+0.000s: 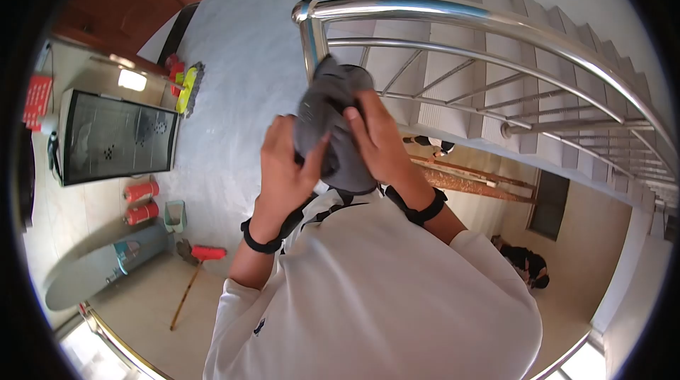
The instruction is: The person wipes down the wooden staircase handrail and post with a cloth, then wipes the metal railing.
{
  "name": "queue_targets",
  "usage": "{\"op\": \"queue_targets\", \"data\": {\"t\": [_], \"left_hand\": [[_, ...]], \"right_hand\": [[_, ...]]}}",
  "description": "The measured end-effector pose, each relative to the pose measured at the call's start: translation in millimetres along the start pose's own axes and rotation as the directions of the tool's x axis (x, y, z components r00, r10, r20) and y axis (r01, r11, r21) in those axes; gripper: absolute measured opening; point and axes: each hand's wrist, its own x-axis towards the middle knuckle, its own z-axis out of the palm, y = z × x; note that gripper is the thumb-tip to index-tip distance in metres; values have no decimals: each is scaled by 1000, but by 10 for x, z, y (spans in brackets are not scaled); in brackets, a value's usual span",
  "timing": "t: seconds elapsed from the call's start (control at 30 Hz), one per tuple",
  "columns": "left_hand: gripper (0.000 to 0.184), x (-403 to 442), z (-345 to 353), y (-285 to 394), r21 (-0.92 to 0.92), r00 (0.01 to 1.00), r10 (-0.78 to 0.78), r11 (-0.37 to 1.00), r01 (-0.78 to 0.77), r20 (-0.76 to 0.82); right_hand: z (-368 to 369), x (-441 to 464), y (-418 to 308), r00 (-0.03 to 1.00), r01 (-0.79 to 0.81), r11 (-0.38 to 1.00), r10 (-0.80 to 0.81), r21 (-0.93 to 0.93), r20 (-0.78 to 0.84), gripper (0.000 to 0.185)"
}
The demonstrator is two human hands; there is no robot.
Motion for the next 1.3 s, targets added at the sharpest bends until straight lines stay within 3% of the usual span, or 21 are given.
{"op": "queue_targets", "data": {"t": [0.03, 0.07, 0.13, 0.2, 0.3, 0.37, 0.4, 0.43, 0.47, 0.5, 0.57, 0.67, 0.73, 0.83, 0.87, 0.93, 1.03, 1.13, 1.2, 1.27, 1.3], "left_hand": [[19, 96, 3, -123, 63, 993, 1, 998, 6, -117], [20, 187, -35, -274, -52, 997, -53, 997, 50, -53], [21, 359, -108, -606, -268, 985, -148, 949, 168, 94], [26, 443, -113, -803, -299, 983, -113, 942, 153, 148], [37, 573, -95, -1109, -324, 950, -64, 931, 167, 307], [45, 653, -184, -1322, -263, 863, -46, 943, 204, 504], [48, 722, -220, -1426, -208, 792, -48, 954, 217, 608], [51, 762, -222, -1486, -157, 718, -53, 962, 222, 694], [56, 756, -179, -1584, -97, 726, -57, 981, 169, 685], [57, 811, -226, -1585, -73, 735, 25, 997, 33, 678], [59, 830, -377, -1612, 3, 718, 165, 974, -226, 677], [64, 759, -446, -1855, 0, 681, 166, 972, -236, 713], [55, 802, -469, -1946, -12, 633, 164, 971, -238, 756], [43, 854, -407, -2129, -133, 716, 387, 913, -385, 581], [42, 924, -397, -2162, -235, 721, 399, 917, -322, 566], [45, 1034, -400, -2169, -430, 731, 407, 886, -172, 547], [46, 1331, -408, -2131, -523, 704, 458, 840, -144, 542], [43, 1587, -310, -2132, -465, 709, 453, 863, -198, 541], [53, 1735, -224, -2177, -401, 686, 411, 897, -187, 601], [66, 1846, -148, -2220, -262, 606, 538, 834, -486, 586], [73, 1875, -120, -2228, -189, 548, 590, 763, -618, 592]], "right_hand": [[123, 25, -25, 999, 10, 999, -11, 42, 31, 33], [214, 64, -44, 998, 22, 996, -27, 83, 59, 37], [239, 166, -111, 983, -153, 986, 144, 68, 115, 41], [256, 271, -263, 927, -349, 937, 341, 23, 156, 46], [314, 372, -191, 915, -400, 902, 384, 163, 121, 46], [397, 341, -140, 827, -502, 609, 547, 613, 134, 43], [482, 286, -148, 705, -469, 441, 708, 765, 24, 40], [517, 190, -207, 729, -435, 545, 680, 717, -74, 40], [539, 144, -267, 758, -403, 646, 632, 648, -159, 40], [565, 117, -317, 788, -368, 737, 571, 567, -230, 39], [799, -43, -426, 750, -361, 904, 427, 229, -504, 33], [1222, -87, -601, 654, -482, 856, 209, -188, -727, 33], [1436, 0, -708, 632, -561, 692, 5, -454, -775, 34], [1517, 64, -713, 628, -581, 632, -52, -513, -776, 35], [1523, 85, -691, 615, -594, 606, -82, -529, -784, 37], [1518, 110, -692, 575, -627, 621, -39, -470, -817, 37], [1479, 156, -659, 496, -673, 643, 25, -366, -868, 34], [1360, 136, -581, 450, -657, 712, 106, -248, -887, 32], [1215, 111, -597, 413, -482, 861, 387, 163, -825, 32], [1106, 9, -485, 388, -241, 802, 596, 547, -703, 40], [1096, -49, -404, 437, -134, 762, 619, 634, -652, 41]]}}
